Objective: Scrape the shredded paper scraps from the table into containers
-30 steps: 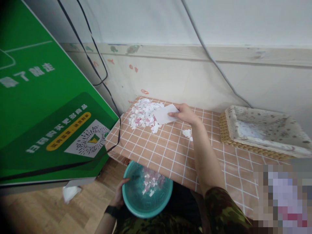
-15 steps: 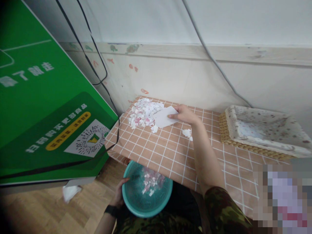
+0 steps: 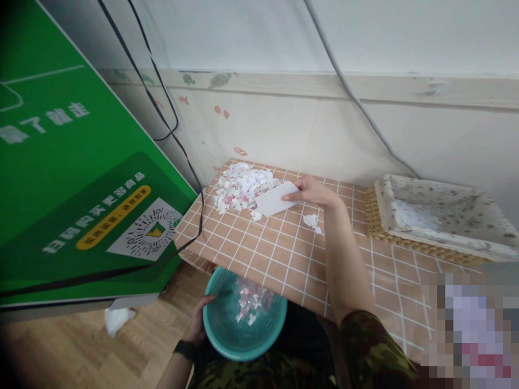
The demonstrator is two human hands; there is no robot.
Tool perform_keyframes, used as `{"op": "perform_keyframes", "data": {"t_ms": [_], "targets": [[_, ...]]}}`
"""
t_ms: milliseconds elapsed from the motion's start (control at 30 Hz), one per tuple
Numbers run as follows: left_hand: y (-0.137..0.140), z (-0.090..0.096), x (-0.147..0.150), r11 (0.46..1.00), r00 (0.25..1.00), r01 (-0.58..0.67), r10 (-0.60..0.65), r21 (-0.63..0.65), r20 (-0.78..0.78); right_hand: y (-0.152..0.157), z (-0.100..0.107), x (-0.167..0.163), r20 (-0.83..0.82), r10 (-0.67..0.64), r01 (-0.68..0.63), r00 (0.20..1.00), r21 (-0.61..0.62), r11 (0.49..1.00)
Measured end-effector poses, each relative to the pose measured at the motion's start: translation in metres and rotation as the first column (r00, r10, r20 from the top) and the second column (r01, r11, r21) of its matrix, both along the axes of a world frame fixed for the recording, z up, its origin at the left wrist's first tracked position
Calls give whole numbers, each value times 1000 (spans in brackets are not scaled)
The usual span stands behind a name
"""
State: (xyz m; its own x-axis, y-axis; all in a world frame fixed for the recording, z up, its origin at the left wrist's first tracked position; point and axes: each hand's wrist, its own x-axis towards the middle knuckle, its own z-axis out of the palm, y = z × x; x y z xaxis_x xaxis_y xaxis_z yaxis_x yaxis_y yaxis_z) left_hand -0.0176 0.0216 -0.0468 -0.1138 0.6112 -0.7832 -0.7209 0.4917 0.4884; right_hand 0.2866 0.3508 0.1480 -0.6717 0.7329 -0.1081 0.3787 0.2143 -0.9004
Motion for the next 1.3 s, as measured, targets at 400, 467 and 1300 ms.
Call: {"op": "perform_keyframes", "data": {"t_ms": [400,467,1300], "targets": [[1,1,3,999,1000,-19,19,-28,17,-2,5,3,34,53,-52,998,-18,998],[2,2,4,999,1000,-24,25,-34,19,-5,9,4,-6,5,-4,1000,13,1000],[-19,40,13,996,999,5,-9,87,47,-216,-69,-25,-146,-146,192,979,388,902]]}}
